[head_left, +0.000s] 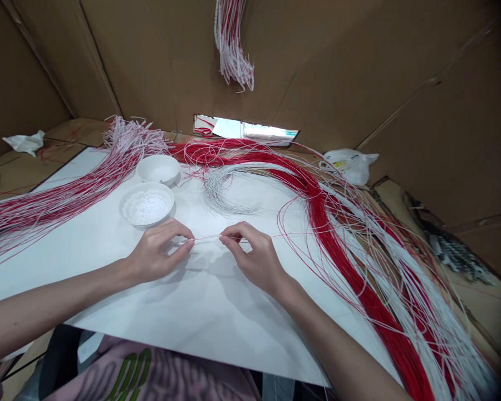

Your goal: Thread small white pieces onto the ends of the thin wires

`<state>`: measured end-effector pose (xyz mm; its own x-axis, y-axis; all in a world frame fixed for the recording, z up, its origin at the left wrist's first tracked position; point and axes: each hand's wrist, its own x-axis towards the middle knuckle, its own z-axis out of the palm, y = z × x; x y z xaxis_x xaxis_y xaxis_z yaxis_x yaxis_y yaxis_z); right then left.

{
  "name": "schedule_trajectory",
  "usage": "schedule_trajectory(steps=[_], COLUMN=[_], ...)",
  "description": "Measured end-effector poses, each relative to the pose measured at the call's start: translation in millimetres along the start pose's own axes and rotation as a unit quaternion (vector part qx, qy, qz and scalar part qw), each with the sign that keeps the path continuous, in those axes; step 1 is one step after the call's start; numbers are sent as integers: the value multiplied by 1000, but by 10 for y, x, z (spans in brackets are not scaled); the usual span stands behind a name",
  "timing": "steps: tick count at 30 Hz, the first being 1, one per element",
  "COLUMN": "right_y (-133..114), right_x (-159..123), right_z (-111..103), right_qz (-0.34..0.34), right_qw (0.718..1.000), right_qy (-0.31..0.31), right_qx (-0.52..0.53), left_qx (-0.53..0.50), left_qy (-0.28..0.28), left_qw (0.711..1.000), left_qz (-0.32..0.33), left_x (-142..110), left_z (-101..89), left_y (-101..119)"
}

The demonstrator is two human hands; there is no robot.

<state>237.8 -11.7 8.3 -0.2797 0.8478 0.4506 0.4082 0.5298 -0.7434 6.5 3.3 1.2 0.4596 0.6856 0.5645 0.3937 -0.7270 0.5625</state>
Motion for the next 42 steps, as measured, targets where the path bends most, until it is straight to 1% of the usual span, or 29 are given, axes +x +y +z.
schedule_trajectory(steps=[4,10,15,18,23,29,33,38,42], right_y=[-14,-30,-26,-40,-81,-78,-83,-117,-120], right_x=[-6,-20,-16,-22,-40,-34,-34,-49,-53], right_z=[19,51,37,39,66,43,48,97,101], right_qz=[7,23,23,28,30,28,25,9,3], right_qw=[1000,999,999,999,999,999,999,999,999], right_qy=[-12,-34,-16,-22,-44,-30,-31,-52,-50], right_qx=[6,22,23,13,3,-20,-12,6,5], left_qx=[7,-24,-17,-8,-27,-41,-27,-40,-47], left_qy=[3,16,9,1,4,-12,-14,-19,-33], left_qw=[1000,998,999,1000,999,998,999,997,996], left_qz=[8,48,32,23,41,47,39,62,65], left_x=[13,12,11,15,10,11,24,22,13], left_z=[3,55,26,26,64,19,9,52,49], left_y=[31,16,30,43,32,42,52,54,47])
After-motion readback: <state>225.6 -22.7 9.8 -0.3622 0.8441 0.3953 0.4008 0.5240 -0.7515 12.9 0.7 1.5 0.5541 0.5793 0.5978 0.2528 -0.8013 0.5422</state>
